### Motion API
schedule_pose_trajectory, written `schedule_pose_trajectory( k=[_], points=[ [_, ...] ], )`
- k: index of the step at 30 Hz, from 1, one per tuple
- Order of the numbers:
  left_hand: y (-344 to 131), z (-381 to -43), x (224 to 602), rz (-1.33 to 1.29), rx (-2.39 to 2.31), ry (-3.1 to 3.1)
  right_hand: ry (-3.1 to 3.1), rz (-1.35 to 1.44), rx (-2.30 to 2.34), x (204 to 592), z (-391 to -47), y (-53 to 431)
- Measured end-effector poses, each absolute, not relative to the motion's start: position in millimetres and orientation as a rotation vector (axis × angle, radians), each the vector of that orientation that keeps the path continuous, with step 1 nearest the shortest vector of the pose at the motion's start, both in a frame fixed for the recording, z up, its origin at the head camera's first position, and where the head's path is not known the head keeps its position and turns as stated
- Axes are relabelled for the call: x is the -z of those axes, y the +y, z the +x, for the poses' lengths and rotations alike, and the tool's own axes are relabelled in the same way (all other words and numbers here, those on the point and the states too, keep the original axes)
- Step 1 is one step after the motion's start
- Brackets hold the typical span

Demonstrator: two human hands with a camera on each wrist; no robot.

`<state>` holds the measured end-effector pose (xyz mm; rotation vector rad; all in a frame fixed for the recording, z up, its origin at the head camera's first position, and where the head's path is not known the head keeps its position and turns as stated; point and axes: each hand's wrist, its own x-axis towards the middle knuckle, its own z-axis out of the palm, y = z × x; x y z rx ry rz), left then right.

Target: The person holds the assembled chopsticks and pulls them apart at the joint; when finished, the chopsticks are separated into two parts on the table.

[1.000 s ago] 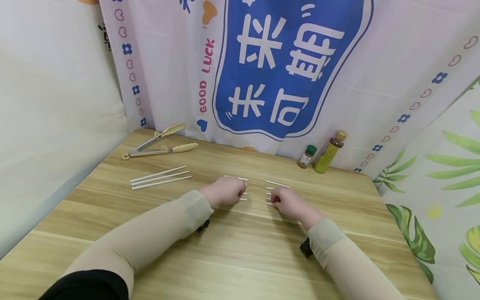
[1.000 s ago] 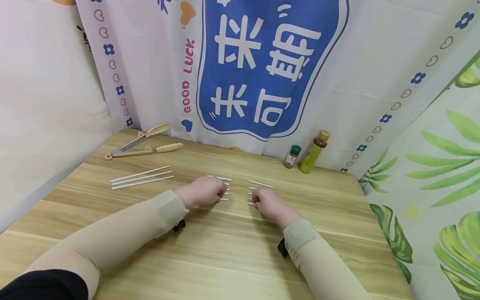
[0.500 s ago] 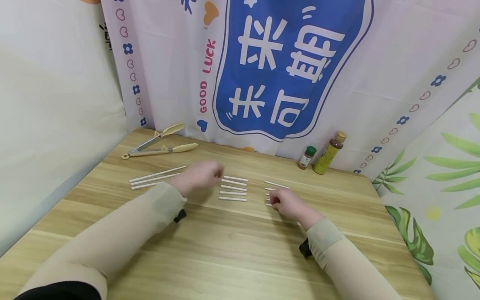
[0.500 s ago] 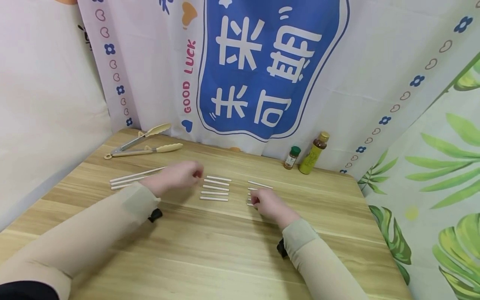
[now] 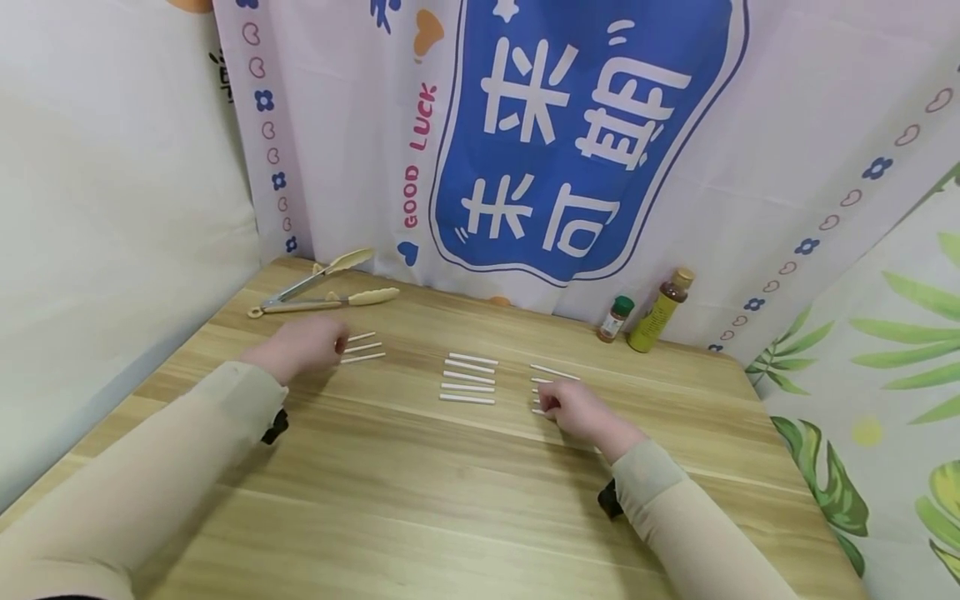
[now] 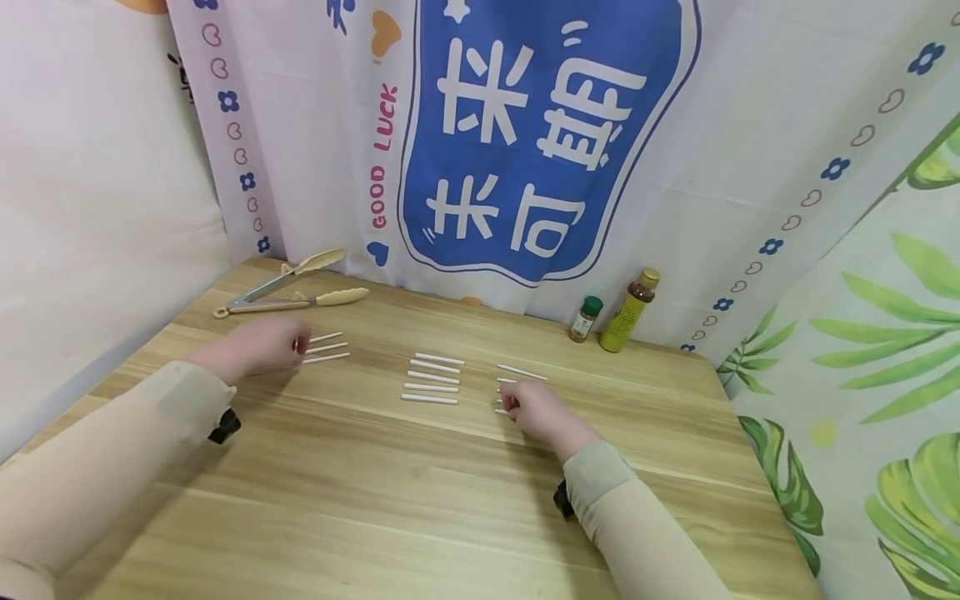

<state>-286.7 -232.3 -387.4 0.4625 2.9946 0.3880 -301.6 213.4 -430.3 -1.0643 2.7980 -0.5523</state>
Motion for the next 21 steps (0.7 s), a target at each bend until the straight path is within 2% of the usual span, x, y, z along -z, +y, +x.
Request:
schedule_pose_trajectory(
  k=[13,21],
  points=[
    [-239.7,-279.0,401.3,0.439,-0.359,2.947,2.818,-1.077,0.538,430.8,-299.7,212.2],
    [-211.8,-277.3,387.7,0.506,-0.395,2.986,2.820,-1.077,0.531,429.4,-297.1,212.7]
  ],
)
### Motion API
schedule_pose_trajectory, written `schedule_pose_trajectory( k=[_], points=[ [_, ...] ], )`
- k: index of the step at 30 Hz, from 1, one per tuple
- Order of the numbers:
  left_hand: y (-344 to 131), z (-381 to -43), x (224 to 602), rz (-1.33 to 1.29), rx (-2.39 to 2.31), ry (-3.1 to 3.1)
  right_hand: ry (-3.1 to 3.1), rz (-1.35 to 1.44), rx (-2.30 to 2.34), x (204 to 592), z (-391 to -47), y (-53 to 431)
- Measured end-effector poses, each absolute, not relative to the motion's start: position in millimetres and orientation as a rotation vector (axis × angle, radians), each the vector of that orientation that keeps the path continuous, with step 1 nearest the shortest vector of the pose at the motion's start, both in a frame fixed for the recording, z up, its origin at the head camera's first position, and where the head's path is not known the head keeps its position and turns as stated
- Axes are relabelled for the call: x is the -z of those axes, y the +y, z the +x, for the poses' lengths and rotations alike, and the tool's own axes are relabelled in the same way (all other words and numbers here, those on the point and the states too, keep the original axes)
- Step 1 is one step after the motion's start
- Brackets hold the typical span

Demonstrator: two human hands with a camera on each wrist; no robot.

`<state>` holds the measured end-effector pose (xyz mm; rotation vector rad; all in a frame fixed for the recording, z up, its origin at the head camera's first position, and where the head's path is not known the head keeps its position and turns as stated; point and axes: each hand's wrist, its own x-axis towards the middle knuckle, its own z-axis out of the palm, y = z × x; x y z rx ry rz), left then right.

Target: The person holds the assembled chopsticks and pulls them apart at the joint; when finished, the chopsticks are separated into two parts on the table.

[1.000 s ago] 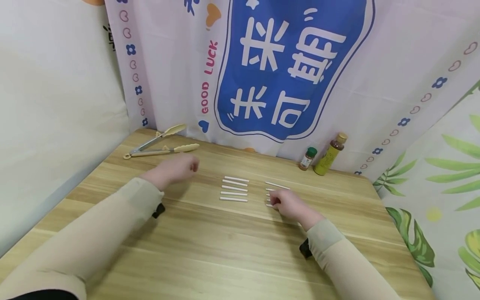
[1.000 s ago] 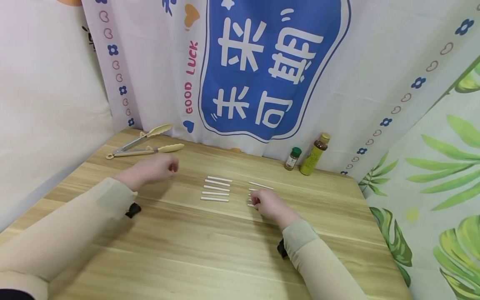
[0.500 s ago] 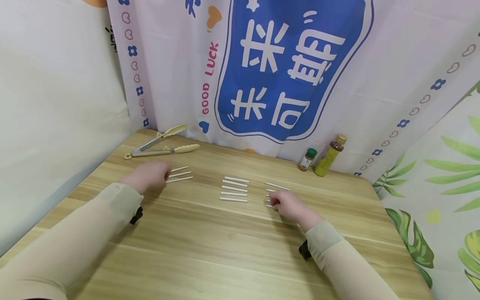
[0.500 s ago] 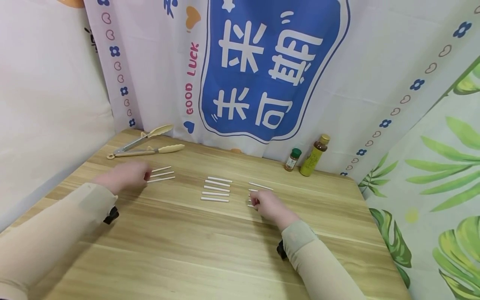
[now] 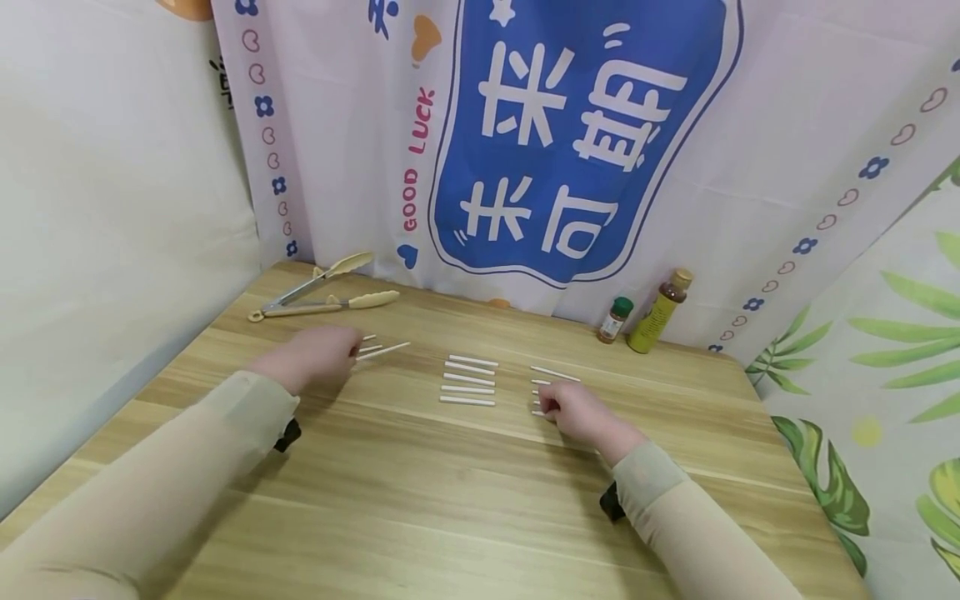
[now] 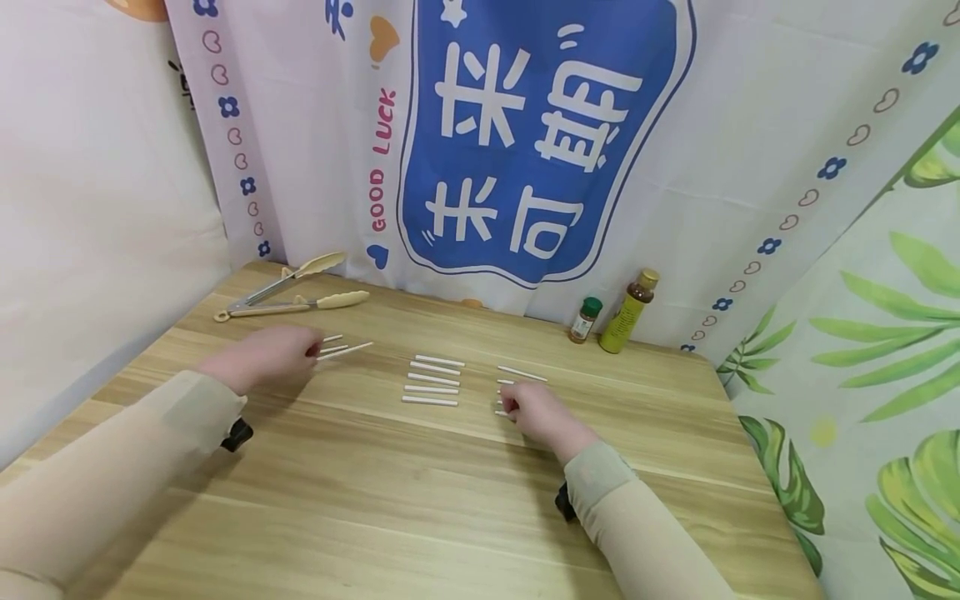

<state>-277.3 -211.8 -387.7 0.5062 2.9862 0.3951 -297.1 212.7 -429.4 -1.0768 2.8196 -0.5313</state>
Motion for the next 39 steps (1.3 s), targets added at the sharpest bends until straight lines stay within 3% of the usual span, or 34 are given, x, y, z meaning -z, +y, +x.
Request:
schedule_pose_trajectory(
  k=[16,23,39],
  points=[
    [-91.8,-285.5,384.8,0.807,-0.614,2.864,2.864,-0.887,0.712,410.5,-297.2,190.9],
    [-50.8,-281.3,389.6,1.014,-0.593,2.835,2.904,-1.204,0.760,396.8,-279.4,165.0],
    [-34.8,-270.9,392.3,1.161,-0.889,2.485,2.647,-1.144,0.946,399.7,-262.0,168.4]
  ],
)
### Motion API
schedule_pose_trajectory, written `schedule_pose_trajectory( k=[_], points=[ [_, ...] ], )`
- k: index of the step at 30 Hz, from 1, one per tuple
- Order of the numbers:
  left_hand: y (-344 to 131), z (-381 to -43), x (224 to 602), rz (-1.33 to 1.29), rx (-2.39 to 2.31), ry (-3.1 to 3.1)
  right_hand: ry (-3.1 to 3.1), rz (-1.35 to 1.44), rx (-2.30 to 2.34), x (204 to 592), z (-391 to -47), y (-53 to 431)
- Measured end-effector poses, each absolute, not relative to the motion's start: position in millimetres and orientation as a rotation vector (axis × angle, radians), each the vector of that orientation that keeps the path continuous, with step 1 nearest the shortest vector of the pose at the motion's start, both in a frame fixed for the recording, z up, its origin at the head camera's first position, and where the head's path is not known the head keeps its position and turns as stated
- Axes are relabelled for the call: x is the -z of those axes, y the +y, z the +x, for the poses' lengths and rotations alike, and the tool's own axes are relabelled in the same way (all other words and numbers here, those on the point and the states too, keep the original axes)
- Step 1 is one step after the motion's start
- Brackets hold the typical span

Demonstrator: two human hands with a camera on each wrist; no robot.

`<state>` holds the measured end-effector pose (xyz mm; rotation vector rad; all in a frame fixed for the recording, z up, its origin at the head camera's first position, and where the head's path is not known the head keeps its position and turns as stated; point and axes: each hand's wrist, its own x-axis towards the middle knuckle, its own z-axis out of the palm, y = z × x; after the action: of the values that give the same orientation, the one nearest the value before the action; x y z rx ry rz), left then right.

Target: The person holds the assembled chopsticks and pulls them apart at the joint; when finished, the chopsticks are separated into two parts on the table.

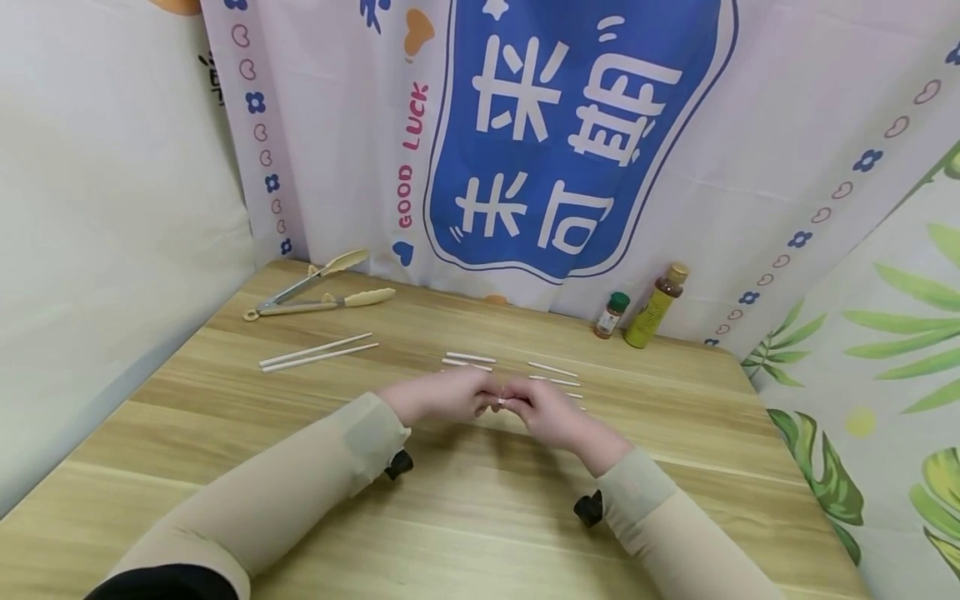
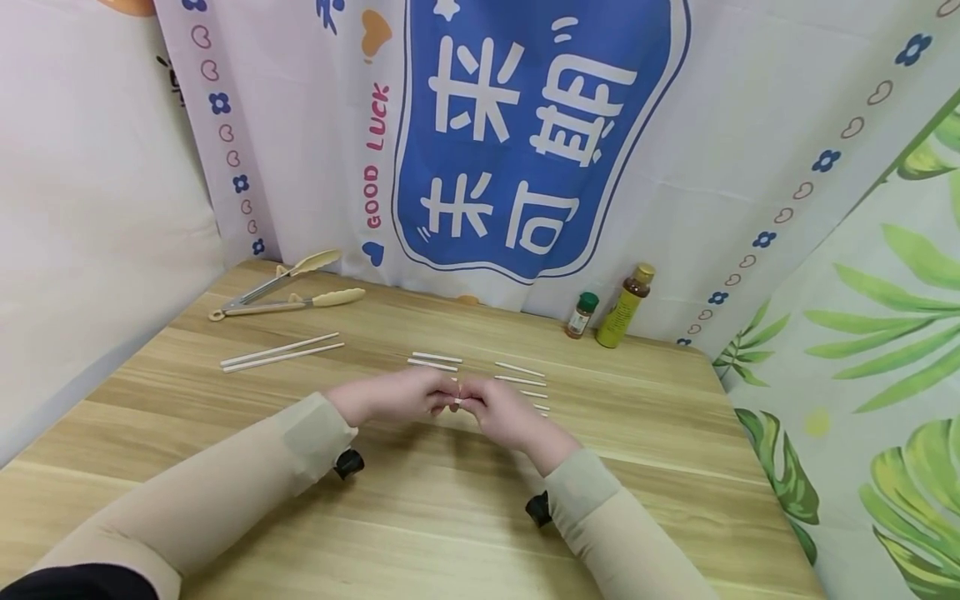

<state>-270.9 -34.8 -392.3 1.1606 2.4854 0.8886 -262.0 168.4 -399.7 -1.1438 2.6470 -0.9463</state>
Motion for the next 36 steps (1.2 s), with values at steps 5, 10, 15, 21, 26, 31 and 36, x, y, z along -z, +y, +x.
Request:
schedule_pose_trajectory(
  k=[5,10,15,21,26,31,36],
  points=[
    [-39.0,-270.2,388.0,1.186,-0.955,2.447,2.567,-1.144,1.050,393.7,-260.7,171.3],
    [-41.1,-270.0,387.2,1.207,-0.986,2.402,2.523,-1.134,1.046,390.0,-259.4,173.5],
    [-41.0,-270.5,388.3,1.198,-0.996,2.360,2.487,-1.117,1.051,390.3,-257.3,175.5],
    [-40.6,-271.1,389.3,1.152,-1.003,2.309,2.452,-1.124,1.084,392.3,-255.8,176.3],
    [-40.8,-270.0,387.5,1.133,-1.008,2.275,2.418,-1.147,1.106,392.0,-255.5,177.1],
    [-41.5,-269.0,385.8,1.127,-1.023,2.258,2.392,-1.127,1.103,388.4,-254.1,177.7],
    [-43.3,-269.4,386.0,1.123,-1.066,2.234,2.371,-1.094,1.122,385.4,-252.7,177.5]
  ],
)
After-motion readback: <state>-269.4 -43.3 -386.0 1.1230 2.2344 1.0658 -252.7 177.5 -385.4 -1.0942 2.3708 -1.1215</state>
